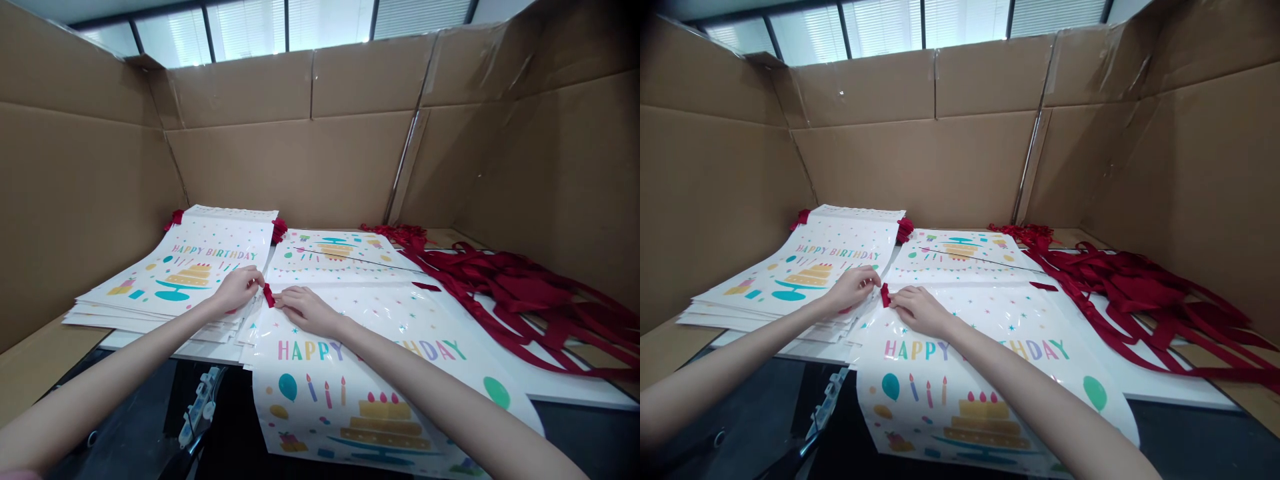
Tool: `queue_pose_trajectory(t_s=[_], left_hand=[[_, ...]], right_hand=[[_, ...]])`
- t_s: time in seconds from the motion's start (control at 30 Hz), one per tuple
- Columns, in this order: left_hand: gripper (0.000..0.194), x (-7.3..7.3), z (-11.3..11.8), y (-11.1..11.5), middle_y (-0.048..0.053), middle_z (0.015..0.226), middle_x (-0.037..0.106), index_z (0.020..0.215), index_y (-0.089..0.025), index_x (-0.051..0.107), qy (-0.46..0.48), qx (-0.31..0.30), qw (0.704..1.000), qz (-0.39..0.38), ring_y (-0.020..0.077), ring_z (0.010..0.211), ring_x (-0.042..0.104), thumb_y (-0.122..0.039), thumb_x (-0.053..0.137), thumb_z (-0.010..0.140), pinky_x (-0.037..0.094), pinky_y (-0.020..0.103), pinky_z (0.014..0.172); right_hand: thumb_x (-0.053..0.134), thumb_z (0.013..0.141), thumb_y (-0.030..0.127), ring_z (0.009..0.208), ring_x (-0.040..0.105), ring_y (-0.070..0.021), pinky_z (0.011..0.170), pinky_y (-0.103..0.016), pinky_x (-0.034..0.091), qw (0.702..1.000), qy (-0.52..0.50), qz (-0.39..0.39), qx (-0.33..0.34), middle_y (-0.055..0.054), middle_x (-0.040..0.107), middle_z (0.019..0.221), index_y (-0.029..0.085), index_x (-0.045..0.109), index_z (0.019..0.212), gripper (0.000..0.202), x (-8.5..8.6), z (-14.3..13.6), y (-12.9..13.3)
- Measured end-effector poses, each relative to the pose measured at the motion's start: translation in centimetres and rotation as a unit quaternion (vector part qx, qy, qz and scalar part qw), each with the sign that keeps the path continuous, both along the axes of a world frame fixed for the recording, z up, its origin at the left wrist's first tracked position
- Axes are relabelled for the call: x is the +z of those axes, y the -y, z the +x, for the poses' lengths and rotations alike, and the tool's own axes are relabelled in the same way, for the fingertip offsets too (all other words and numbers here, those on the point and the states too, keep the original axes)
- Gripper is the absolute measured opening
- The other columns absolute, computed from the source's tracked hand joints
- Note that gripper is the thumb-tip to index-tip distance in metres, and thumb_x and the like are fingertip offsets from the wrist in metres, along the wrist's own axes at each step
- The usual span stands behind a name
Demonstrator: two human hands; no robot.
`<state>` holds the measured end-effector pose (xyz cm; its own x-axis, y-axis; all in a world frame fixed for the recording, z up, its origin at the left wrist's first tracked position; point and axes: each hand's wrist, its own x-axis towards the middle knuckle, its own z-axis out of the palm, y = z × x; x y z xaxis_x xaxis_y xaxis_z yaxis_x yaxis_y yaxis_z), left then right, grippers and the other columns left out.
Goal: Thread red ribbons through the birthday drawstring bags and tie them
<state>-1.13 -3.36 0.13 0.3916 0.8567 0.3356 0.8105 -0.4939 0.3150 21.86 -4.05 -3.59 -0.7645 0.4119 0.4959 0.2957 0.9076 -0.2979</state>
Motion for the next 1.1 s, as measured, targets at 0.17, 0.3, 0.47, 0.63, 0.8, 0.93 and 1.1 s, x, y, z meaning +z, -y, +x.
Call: queue_pose_trajectory(t_s=[0.17, 0.3, 0.47, 0.63, 0.8, 0.93, 1.1], left_hand=[[0.032, -0.1, -0.9, 1.6, 0.002, 0.091, 0.061, 0.089, -0.021, 0.07, -0.06, -0.065, 0.995, 0.04, 0.0147, 0.08, 0.058, -0.009, 0.042, 0.079, 0.042, 0.024, 0.074], [0.036, -0.4, -1.3, 2.1, 0.005, 0.093, 0.06, 0.1, -0.024, 0.07, -0.133, -0.105, 0.983, 0.068, 0.0166, 0.084, 0.056, -0.012, 0.042, 0.082, 0.041, 0.026, 0.074], [0.033, -0.4, -1.3, 2.6, 0.006, 0.094, 0.059, 0.107, -0.024, 0.068, -0.153, -0.144, 0.976, 0.064, 0.0178, 0.086, 0.053, -0.017, 0.041, 0.088, 0.04, 0.027, 0.076], [0.029, -0.3, -1.2, 2.6, 0.007, 0.095, 0.056, 0.106, -0.023, 0.067, -0.184, -0.138, 0.971, 0.06, 0.0195, 0.087, 0.05, -0.022, 0.043, 0.089, 0.038, 0.03, 0.079], [0.027, -0.1, -0.9, 2.8, 0.006, 0.095, 0.055, 0.102, -0.023, 0.067, -0.198, -0.126, 0.971, 0.053, 0.0199, 0.087, 0.049, -0.024, 0.043, 0.09, 0.036, 0.031, 0.079], [0.027, 0.1, -0.8, 3.2, 0.006, 0.097, 0.054, 0.104, -0.024, 0.067, -0.179, -0.145, 0.972, 0.036, 0.0193, 0.088, 0.048, -0.024, 0.043, 0.091, 0.036, 0.03, 0.082], [0.028, 0.1, -0.8, 3.5, 0.006, 0.099, 0.055, 0.106, -0.024, 0.067, -0.159, -0.15, 0.975, 0.025, 0.0196, 0.09, 0.048, -0.026, 0.043, 0.092, 0.035, 0.031, 0.085]], right_hand=[[0.041, 0.091, 0.017, 0.116, 0.049, -0.0185, 0.098, -0.037, 0.036, 1.0, 0.015, -0.001, -0.006, -0.005, 0.058, 0.125, 0.021, 0.06, 0.107, 0.025, -0.2, 0.0, -0.1], [0.042, 0.091, 0.017, 0.114, 0.049, -0.0179, 0.096, -0.037, 0.036, 1.0, 0.019, -0.002, -0.015, -0.005, 0.058, 0.121, 0.022, 0.06, 0.106, 0.024, -0.1, 0.1, 0.0], [0.043, 0.09, 0.015, 0.109, 0.051, -0.0177, 0.094, -0.037, 0.037, 1.0, 0.017, -0.004, -0.015, -0.006, 0.061, 0.114, 0.021, 0.06, 0.105, 0.024, 0.0, 0.0, 0.2], [0.041, 0.091, 0.016, 0.111, 0.05, -0.0174, 0.095, -0.037, 0.036, 1.0, 0.012, -0.004, -0.005, -0.006, 0.061, 0.116, 0.021, 0.06, 0.105, 0.024, 0.0, 0.0, 0.1], [0.041, 0.091, 0.017, 0.111, 0.051, -0.0171, 0.096, -0.037, 0.036, 1.0, 0.007, -0.009, -0.005, -0.005, 0.061, 0.117, 0.022, 0.06, 0.105, 0.023, 0.1, 0.0, 0.2], [0.041, 0.09, 0.015, 0.11, 0.052, -0.0173, 0.096, -0.036, 0.037, 1.0, 0.009, -0.018, -0.006, -0.005, 0.062, 0.113, 0.021, 0.058, 0.108, 0.026, 0.3, 0.0, 0.3], [0.041, 0.088, 0.016, 0.124, 0.043, -0.02, 0.102, -0.04, 0.033, 0.999, 0.021, -0.034, -0.023, -0.008, 0.052, 0.132, 0.02, 0.044, 0.131, 0.043, 0.1, 0.0, 0.1]])
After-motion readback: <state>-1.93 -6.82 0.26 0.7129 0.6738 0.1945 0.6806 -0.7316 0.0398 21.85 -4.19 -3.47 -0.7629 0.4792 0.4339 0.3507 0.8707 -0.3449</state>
